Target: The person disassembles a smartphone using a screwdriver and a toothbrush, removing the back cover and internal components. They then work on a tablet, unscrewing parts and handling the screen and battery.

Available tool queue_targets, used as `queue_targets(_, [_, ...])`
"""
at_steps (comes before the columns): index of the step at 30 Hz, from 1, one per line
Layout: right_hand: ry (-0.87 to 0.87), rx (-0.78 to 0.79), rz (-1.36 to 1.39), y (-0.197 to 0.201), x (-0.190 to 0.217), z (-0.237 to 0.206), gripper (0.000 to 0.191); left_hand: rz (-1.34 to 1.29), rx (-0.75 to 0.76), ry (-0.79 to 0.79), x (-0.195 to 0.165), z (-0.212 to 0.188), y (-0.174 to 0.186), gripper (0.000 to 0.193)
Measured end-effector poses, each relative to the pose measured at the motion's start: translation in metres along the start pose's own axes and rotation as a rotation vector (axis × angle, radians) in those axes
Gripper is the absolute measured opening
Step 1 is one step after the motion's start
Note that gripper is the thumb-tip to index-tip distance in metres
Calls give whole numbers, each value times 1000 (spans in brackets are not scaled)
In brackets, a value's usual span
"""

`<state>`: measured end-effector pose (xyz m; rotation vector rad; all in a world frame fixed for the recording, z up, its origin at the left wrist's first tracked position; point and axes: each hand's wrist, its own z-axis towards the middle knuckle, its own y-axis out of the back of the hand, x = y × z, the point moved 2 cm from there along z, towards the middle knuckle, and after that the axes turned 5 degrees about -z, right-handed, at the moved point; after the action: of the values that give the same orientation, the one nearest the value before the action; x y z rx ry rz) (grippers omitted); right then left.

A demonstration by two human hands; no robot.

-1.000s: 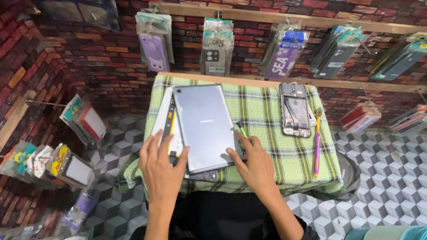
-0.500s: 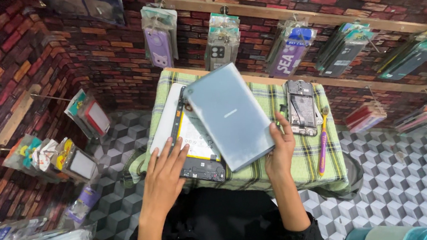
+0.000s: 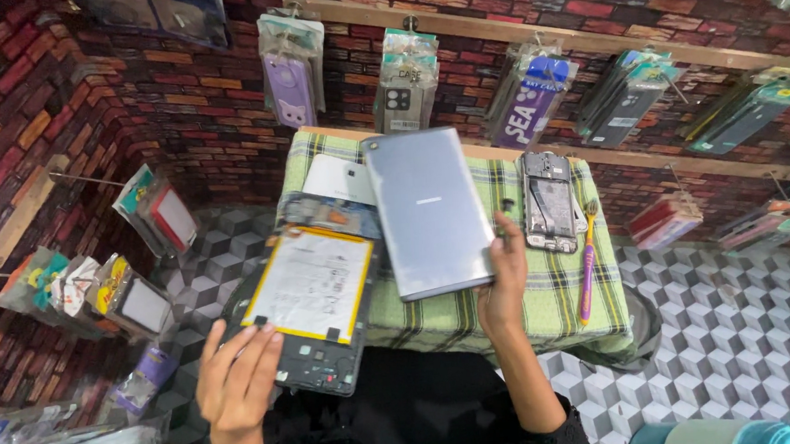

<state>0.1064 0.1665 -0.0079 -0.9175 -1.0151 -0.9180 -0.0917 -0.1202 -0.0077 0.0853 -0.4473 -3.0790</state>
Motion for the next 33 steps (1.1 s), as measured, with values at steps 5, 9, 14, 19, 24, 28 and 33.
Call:
queue_targets(5, [-117, 74, -89, -23, 0, 1, 50, 216, 79, 76, 13, -18, 30, 26])
queue_targets(9, [-133, 61, -149, -55, -5, -8, 51, 283, -20, 230, 20, -39, 36, 20])
queue_targets(14, [153, 311, -651, -79, -1, -33, 59, 246, 26, 148, 16, -49, 34, 19])
queue_targets(19, [250, 409, -898, -81, -1, -46, 62, 182, 113, -72, 10, -32, 32, 27])
queue_targets(24, [179, 258, -430, -39, 1, -15, 53, 60, 66, -98, -18, -8, 13, 14])
queue_targets(28, [135, -61, -324, 29, 15, 26, 62, 18, 48, -170, -49, 10, -23, 14])
queue_targets(33, [487, -248, -78, 68, 38, 55, 33, -29, 87, -305, -82, 23, -80, 12])
